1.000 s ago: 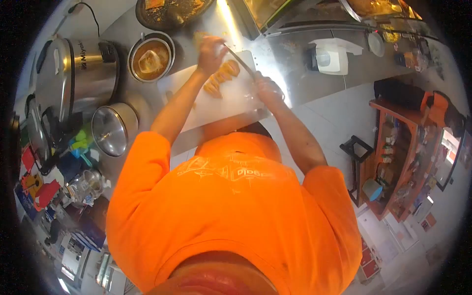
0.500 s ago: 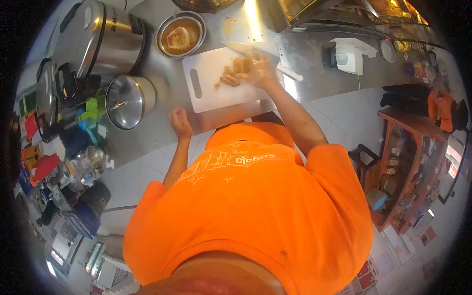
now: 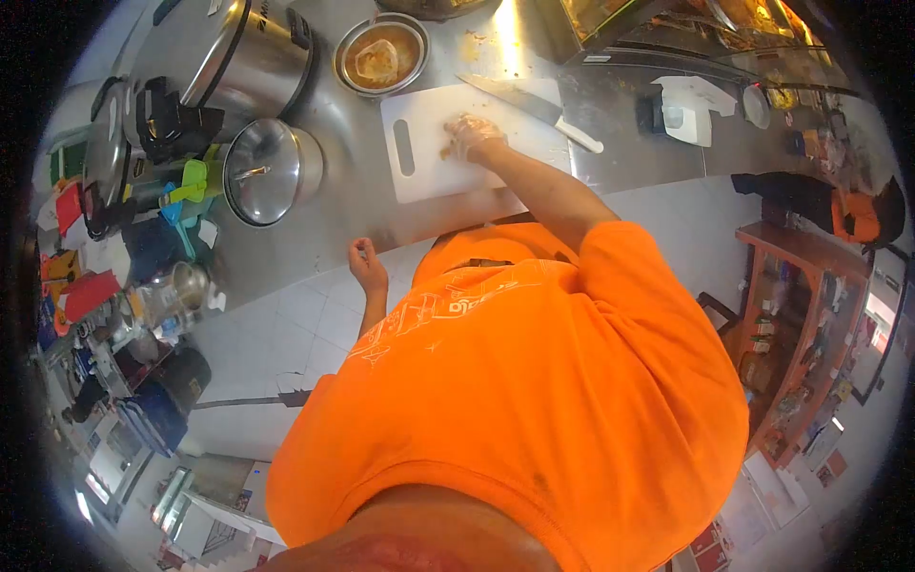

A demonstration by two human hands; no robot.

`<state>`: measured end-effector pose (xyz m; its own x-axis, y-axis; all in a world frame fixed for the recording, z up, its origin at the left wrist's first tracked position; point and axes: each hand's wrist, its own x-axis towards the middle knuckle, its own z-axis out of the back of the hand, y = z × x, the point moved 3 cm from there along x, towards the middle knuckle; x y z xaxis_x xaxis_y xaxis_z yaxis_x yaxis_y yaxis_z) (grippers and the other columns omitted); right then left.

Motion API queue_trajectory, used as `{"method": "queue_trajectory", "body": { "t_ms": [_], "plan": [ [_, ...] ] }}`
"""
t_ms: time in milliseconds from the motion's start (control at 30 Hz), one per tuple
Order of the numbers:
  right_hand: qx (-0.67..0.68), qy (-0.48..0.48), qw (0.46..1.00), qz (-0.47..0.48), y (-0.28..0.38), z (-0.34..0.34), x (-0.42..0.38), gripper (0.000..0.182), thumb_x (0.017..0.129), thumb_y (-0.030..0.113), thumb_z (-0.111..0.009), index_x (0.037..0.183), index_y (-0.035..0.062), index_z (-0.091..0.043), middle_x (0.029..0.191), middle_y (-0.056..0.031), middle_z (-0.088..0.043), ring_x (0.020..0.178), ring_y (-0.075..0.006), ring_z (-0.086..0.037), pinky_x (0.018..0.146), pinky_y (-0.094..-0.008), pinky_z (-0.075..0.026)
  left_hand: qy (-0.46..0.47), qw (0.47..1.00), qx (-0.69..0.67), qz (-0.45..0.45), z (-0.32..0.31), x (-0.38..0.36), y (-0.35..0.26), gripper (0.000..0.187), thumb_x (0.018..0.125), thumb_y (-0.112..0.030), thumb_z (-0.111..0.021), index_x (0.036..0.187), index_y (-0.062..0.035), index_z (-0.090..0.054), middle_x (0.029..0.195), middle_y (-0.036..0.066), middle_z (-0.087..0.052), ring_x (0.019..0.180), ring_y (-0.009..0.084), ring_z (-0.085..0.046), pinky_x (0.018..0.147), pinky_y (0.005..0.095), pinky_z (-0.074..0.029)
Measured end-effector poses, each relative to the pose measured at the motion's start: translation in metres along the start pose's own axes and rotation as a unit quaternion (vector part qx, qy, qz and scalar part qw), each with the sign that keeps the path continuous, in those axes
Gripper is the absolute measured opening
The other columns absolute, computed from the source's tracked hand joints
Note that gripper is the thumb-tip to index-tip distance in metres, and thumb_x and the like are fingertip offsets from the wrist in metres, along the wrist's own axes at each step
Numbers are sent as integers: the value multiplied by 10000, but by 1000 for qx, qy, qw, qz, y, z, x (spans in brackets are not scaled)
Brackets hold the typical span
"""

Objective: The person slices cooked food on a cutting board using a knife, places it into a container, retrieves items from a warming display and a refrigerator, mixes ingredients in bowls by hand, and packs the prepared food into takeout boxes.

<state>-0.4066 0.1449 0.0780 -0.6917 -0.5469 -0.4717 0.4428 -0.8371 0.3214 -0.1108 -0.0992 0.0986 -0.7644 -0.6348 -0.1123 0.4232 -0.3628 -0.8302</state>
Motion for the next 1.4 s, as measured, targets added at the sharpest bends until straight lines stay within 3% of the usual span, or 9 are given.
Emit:
{"method": "queue_trajectory", "body": {
  "t_ms": [200,500,700,733,867,933,1100,1200,1400],
  "plan": [
    [-141,-3,986,89,39,-23,12,336,919,178,-505,1175,31,-665,1208,-229,-645,1077,-363,-669,875,-480,-560,-32,998,-50,-29,-17,-4,16,242,1009,-254,-574,1019,-15,-610,974,89,-609,906,220,-549,759,336,-446],
    [128,-103,986,-33,-53,52,-74,325,851,141,-545,1124,3,-654,1162,-227,-656,1080,-368,-649,919,-449,-528,-36,997,-70,-26,-25,-6,-20,229,1015,-222,-570,1033,5,-590,967,76,-599,867,173,-534,716,304,-436],
    [335,-519,703,-353,-314,120,-241,248,803,243,-668,921,70,-536,869,-138,-562,821,-275,-537,742,-419,-491,29,996,-32,-78,-98,-16,-76,210,1004,-211,-587,1028,-3,-596,947,64,-601,863,154,-540,683,305,-438],
    [137,-633,692,-318,-373,112,-255,243,808,248,-652,937,67,-555,935,-149,-614,877,-307,-582,778,-442,-499,47,995,-22,-80,-115,-17,-91,203,1001,-212,-591,1028,-11,-600,942,58,-602,858,152,-542,681,304,-439],
    [188,-352,790,-466,-535,100,-252,514,751,251,-689,1224,67,-607,1218,-219,-633,1172,-369,-594,978,-474,-480,71,983,-30,-167,-207,16,-215,203,990,-234,-615,1047,-39,-621,987,49,-647,951,168,-592,788,326,-461],
    [152,-285,887,-331,-565,85,-247,614,774,287,-679,1330,56,-557,1248,-258,-623,1218,-356,-589,1018,-446,-470,36,936,-60,-345,-234,26,-352,247,989,-204,-613,1172,-43,-574,1075,64,-633,994,158,-584,840,316,-461],
    [144,-242,893,-350,-499,163,-314,533,848,414,-638,1268,87,-616,1198,-193,-673,1148,-361,-633,1016,-449,-476,-40,819,-254,-513,-249,5,-626,525,901,-35,-674,1369,5,-440,1185,159,-623,993,185,-621,841,322,-501],
    [295,-403,781,-374,-561,106,-307,447,828,431,-689,1095,72,-682,1074,-179,-709,1033,-357,-679,919,-450,-527,-75,823,-207,-524,-248,-26,-733,556,925,-54,-673,1389,19,-375,1103,163,-654,981,192,-645,860,312,-520],
    [233,-445,760,-412,-578,100,-334,303,827,294,-720,1034,74,-693,996,-146,-725,928,-297,-705,824,-412,-542,66,820,-415,-389,-280,-42,-760,634,863,10,-719,1364,-43,-334,781,67,-646,738,92,-592,658,230,-473]
  ]
}}
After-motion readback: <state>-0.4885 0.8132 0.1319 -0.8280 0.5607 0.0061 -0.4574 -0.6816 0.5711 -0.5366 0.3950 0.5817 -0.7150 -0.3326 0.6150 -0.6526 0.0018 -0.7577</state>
